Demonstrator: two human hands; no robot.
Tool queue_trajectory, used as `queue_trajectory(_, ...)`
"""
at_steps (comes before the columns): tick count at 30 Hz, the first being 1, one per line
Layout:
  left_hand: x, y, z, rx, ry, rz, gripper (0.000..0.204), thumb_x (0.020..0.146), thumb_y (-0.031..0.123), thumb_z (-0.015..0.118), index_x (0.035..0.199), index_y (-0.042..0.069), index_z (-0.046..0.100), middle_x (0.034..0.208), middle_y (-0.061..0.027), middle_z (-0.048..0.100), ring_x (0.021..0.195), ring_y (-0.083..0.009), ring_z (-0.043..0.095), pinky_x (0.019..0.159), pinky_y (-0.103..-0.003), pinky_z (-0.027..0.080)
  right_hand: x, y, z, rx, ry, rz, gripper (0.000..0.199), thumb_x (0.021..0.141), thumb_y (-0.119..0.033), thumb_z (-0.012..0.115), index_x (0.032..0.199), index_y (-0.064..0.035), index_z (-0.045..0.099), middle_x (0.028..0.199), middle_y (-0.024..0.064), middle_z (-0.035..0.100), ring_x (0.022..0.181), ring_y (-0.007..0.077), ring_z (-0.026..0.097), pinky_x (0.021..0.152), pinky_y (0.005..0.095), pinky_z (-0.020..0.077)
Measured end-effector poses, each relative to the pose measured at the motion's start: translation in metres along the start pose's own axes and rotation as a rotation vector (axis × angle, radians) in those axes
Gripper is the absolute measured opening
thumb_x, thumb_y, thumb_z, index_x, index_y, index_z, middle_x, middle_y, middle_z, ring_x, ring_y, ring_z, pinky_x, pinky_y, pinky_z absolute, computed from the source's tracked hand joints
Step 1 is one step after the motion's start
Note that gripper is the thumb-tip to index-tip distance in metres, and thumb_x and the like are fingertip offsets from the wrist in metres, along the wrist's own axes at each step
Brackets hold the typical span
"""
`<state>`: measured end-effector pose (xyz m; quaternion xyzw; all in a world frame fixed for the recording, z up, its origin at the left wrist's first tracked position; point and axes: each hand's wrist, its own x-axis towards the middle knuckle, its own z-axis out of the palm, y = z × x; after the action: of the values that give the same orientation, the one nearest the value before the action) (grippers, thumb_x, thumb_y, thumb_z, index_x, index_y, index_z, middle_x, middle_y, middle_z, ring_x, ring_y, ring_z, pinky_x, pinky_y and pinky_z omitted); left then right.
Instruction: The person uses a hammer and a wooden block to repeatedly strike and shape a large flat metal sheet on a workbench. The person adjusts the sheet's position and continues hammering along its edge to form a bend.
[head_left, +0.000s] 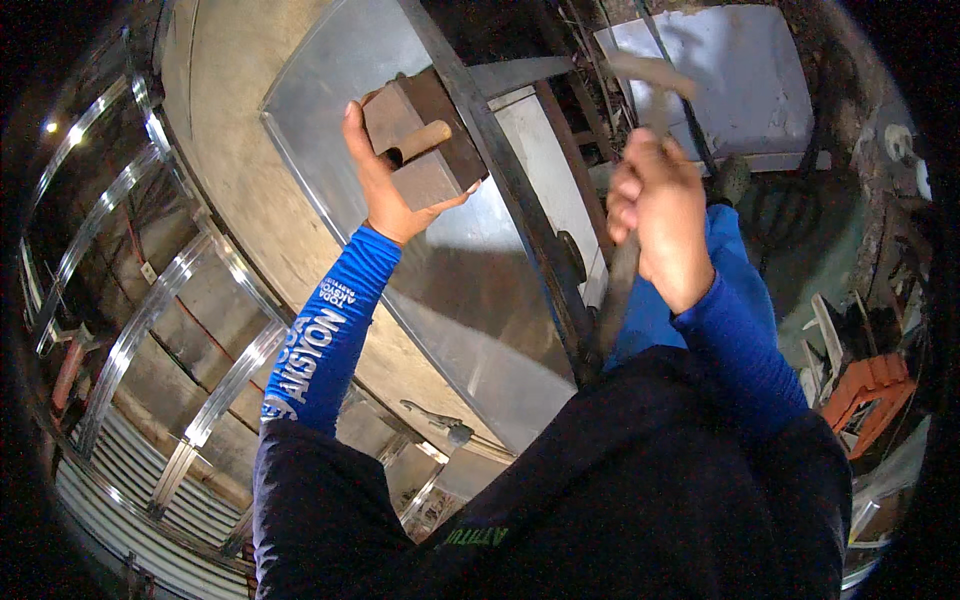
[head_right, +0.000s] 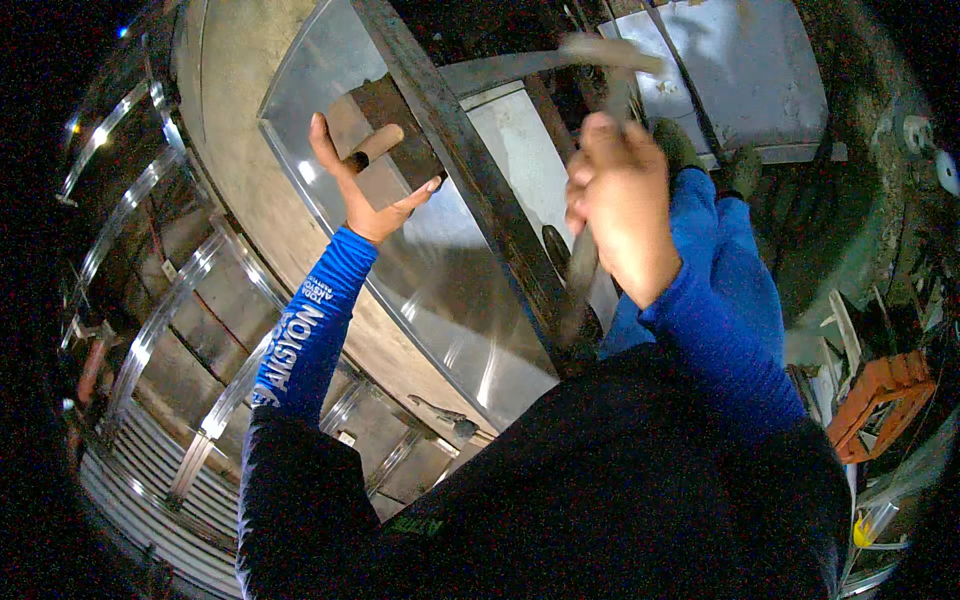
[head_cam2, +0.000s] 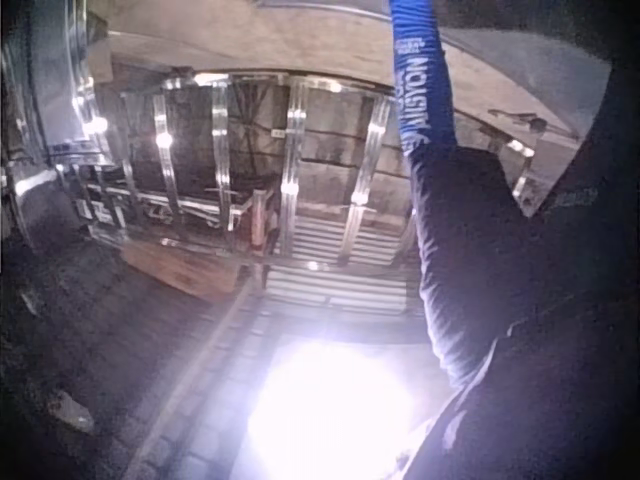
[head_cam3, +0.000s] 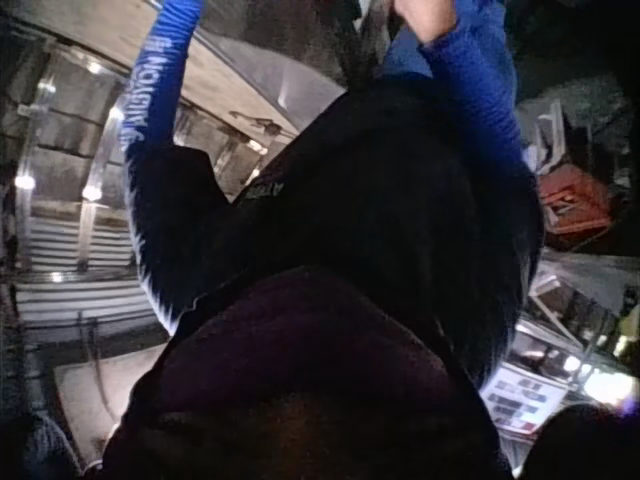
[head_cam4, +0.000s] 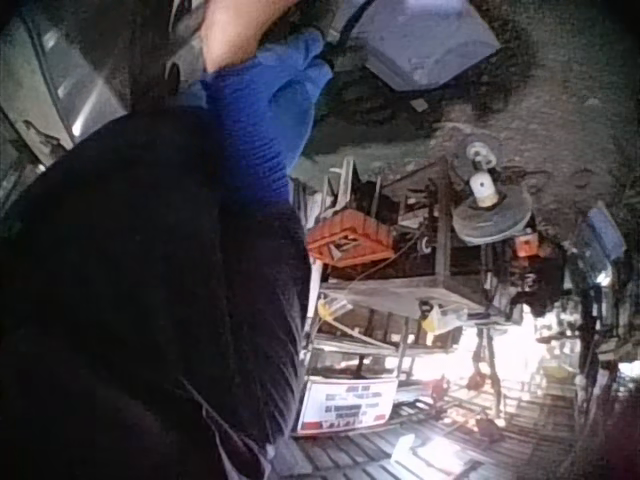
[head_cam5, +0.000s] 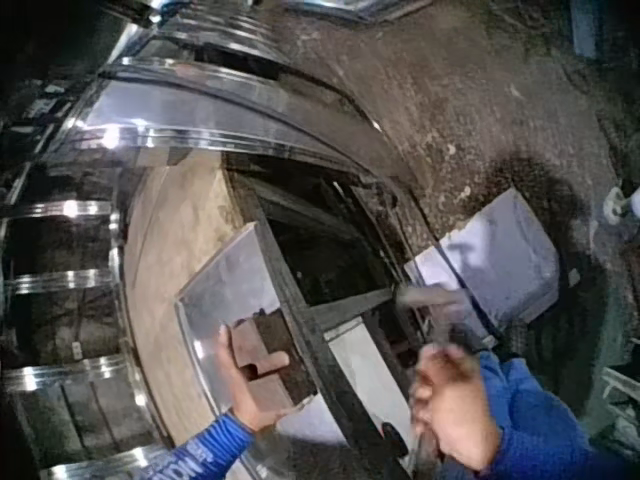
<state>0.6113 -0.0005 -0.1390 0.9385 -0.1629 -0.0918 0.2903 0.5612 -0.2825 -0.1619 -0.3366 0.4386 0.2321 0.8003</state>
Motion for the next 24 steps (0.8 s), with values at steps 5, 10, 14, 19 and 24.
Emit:
queue_trajectory(5, 0.001, -0.004, 0.005, -0.108, -0.001, -0.096, 0.158, 0.051, 0.032, 0.101, 0.16, 0.014, -0.012, 0.16, -0.0165, 0.016, 0.136, -0.0326, 0.043, 0.112, -0.046, 0.043, 0.001, 0.03, 0.016, -0.305, -0.139, -0.163, 0.03, 0.104, -0.032, 0.056, 0.083, -0.013, 0.045, 0.061, -0.0024, 0.044, 0.042, 0.0109, 0.044, 0.036, 0.0298, 0.0356)
queue_trajectory(10, -0.003, -0.003, 0.002, -0.025, -0.001, -0.041, 0.157, 0.052, 0.029, 0.1, 0.16, 0.016, -0.013, 0.16, -0.0164, 0.017, 0.134, -0.0336, 0.045, 0.112, -0.047, 0.042, -0.001, -0.003, 0.009, -0.152, -0.184, 0.007, 0.031, 0.104, -0.035, 0.057, 0.086, -0.0126, 0.047, 0.062, -0.0023, 0.045, 0.041, 0.009, 0.042, 0.034, 0.0269, 0.0357)
queue_trajectory(14, -0.005, 0.0, 0.006, -0.107, -0.022, -0.114, 0.157, 0.053, 0.027, 0.1, 0.159, 0.017, -0.015, 0.16, -0.0168, 0.017, 0.136, -0.034, 0.042, 0.114, -0.047, 0.04, -0.004, 0.01, 0.007, 0.021, 0.051, -0.112, 0.023, 0.105, -0.03, 0.055, 0.091, -0.0121, 0.052, 0.064, -0.0008, 0.048, 0.044, 0.0103, 0.045, 0.039, 0.0277, 0.0388)
queue_trajectory(19, -0.002, 0.0, 0.006, -0.072, -0.016, -0.089, 0.157, 0.054, 0.023, 0.099, 0.159, 0.017, -0.017, 0.158, -0.0175, 0.022, 0.136, -0.034, 0.042, 0.114, -0.047, 0.04, -0.003, 0.036, 0.01, -0.499, -0.286, -0.203, 0.021, 0.106, -0.028, 0.055, 0.094, -0.0117, 0.051, 0.062, -0.0016, 0.047, 0.043, 0.0087, 0.044, 0.037, 0.0273, 0.0338)
queue_trajectory(24, -0.001, 0.004, 0.004, -0.114, -0.015, -0.122, 0.155, 0.056, 0.024, 0.098, 0.158, 0.016, -0.018, 0.157, -0.0187, 0.024, 0.136, -0.0343, 0.042, 0.114, -0.047, 0.039, -0.003, 0.008, 0.009, 0.051, 0.127, -0.097, 0.024, 0.107, -0.03, 0.053, 0.09, -0.0149, 0.046, 0.061, -0.0031, 0.044, 0.041, 0.0085, 0.042, 0.034, 0.0272, 0.0355)
